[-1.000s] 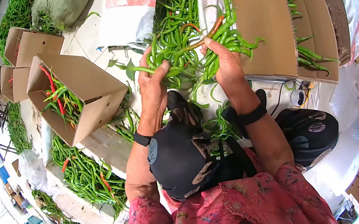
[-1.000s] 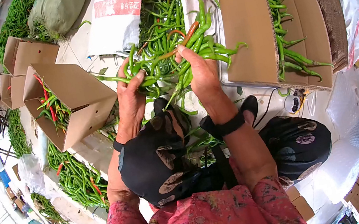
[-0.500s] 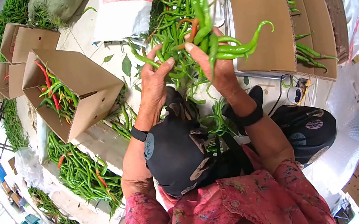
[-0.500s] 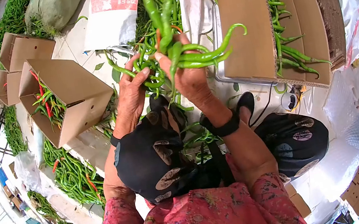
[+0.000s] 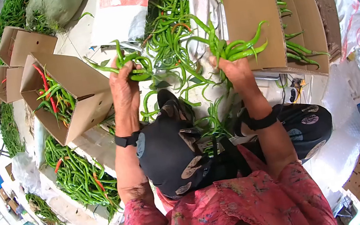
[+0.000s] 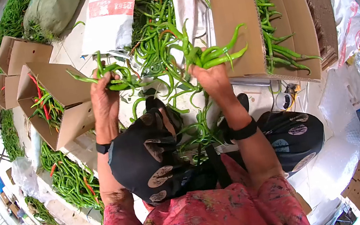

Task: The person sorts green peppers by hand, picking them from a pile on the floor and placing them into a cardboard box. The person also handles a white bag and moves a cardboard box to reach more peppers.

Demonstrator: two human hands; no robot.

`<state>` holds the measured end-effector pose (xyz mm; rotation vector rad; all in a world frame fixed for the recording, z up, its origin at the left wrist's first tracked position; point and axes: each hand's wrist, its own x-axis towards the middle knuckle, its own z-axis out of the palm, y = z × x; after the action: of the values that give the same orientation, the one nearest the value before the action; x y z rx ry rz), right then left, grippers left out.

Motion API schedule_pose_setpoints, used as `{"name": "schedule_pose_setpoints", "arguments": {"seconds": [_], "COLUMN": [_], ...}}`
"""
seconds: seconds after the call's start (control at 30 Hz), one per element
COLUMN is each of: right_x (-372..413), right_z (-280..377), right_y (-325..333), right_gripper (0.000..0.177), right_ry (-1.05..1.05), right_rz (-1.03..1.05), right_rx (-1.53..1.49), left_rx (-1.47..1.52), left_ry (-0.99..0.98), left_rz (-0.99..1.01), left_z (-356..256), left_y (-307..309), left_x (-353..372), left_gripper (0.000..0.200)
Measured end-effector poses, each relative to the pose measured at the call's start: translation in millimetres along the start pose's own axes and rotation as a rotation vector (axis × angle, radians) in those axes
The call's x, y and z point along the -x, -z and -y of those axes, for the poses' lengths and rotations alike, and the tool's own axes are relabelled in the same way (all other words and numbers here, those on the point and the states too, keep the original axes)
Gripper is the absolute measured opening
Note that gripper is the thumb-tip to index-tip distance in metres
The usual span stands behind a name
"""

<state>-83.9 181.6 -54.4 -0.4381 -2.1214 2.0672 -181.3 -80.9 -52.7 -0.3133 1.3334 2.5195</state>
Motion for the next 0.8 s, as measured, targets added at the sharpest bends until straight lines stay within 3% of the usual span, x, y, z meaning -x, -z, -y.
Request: {"name": "schedule_pose_setpoints", "arguments": {"seconds": [0.1, 0.17, 0.33, 0.5, 0.63, 0.7, 0.73, 0.8], "right_x": [17, 14, 19, 30, 42, 40, 45, 61], "right_z": [32, 42, 66, 93, 105, 120, 132, 149], "right_y": [-6, -7, -10, -17, -12, -8, -4, 4], "right_gripper": [0.031, 0.031, 0.029, 0.030, 0.040, 0.040, 0.040, 0.041], "right_ry": [-0.100, -0.306, -0.337, -0.220, 0.073, 0.117, 0.128, -0.101], "right_rz": [0.036, 0.065, 0.190, 0.317, 0.343, 0.367, 0.359, 0.552], "right_rx": [-0.187, -0.426, -0.804, -0.730, -0.356, -0.005, -0.008, -0.251], "left_rx": [-0.023, -0.006, -0.304, -0.650, -0.709, -0.639, -0.570, -0.461], "left_ry": [0.016, 0.048, 0.163, 0.203, 0.110, 0.113, 0.151, 0.174], "left_rz": [0.072, 0.138, 0.303, 0.499, 0.543, 0.543, 0.510, 0.490], "left_z": [-26, -41, -77, -83, -75, -71, -69, -64], "left_y": [-24, -44, -103, -158, -182, -183, -180, -180], "left_x": [9, 13, 27, 56, 83, 86, 86, 95], "left_gripper": [0.050, 0.053, 0.057, 0.075, 0.068, 0.057, 0.055, 0.049]}}
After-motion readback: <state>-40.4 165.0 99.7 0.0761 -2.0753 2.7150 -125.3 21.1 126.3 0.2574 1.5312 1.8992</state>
